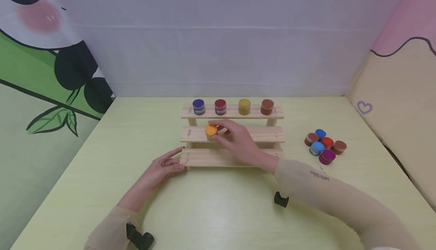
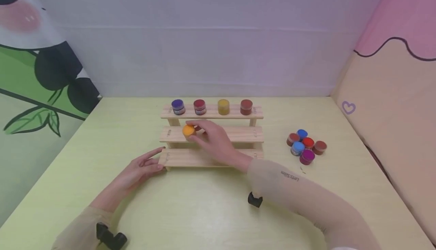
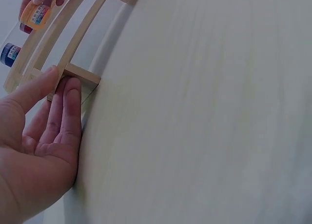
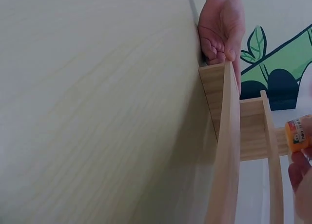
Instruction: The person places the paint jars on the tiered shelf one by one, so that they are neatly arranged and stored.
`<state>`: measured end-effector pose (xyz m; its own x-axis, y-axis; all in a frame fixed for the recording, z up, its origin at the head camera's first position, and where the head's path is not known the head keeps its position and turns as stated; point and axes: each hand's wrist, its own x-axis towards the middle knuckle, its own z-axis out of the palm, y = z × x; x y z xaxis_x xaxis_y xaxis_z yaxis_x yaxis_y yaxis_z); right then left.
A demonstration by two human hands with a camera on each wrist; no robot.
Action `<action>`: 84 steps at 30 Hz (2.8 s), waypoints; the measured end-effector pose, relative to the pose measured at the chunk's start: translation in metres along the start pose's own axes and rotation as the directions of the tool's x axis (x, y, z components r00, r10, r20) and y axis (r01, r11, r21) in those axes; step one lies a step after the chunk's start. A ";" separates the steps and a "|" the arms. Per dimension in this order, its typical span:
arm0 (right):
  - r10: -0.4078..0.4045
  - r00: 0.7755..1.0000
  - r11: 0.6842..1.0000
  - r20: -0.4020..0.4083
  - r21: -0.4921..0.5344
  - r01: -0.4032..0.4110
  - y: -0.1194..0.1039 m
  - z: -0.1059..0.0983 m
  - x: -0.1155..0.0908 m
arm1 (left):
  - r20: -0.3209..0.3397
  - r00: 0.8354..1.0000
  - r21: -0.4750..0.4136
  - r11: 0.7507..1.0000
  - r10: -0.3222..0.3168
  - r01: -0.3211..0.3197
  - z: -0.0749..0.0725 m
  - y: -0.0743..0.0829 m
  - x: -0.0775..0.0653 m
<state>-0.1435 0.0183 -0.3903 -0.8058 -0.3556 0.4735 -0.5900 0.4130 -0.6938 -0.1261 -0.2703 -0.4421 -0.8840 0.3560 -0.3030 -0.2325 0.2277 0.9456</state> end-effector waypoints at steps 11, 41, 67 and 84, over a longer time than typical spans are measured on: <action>0.009 0.999 0.998 0.052 -0.060 -0.006 -0.004 0.010 0.018 | -0.005 1.000 -0.021 1.000 -0.014 0.014 0.001 -0.003 0.002; 0.103 0.991 0.994 0.084 -0.039 -0.100 -0.004 0.020 0.024 | -0.011 1.000 -0.023 1.000 0.005 -0.005 0.001 -0.005 0.000; 0.150 0.987 0.989 0.062 -0.020 -0.149 -0.004 0.022 0.025 | 0.008 1.000 -0.026 1.000 -0.003 0.003 -0.001 -0.004 0.002; 0.165 0.985 0.986 0.055 -0.016 -0.165 -0.004 0.024 0.024 | 0.023 1.000 -0.028 1.000 0.000 0.001 -0.001 -0.006 0.003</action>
<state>-0.1596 -0.0119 -0.3892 -0.8882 -0.3279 0.3219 -0.4501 0.4792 -0.7536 -0.1276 -0.2714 -0.4487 -0.8746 0.3763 -0.3057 -0.2444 0.2025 0.9483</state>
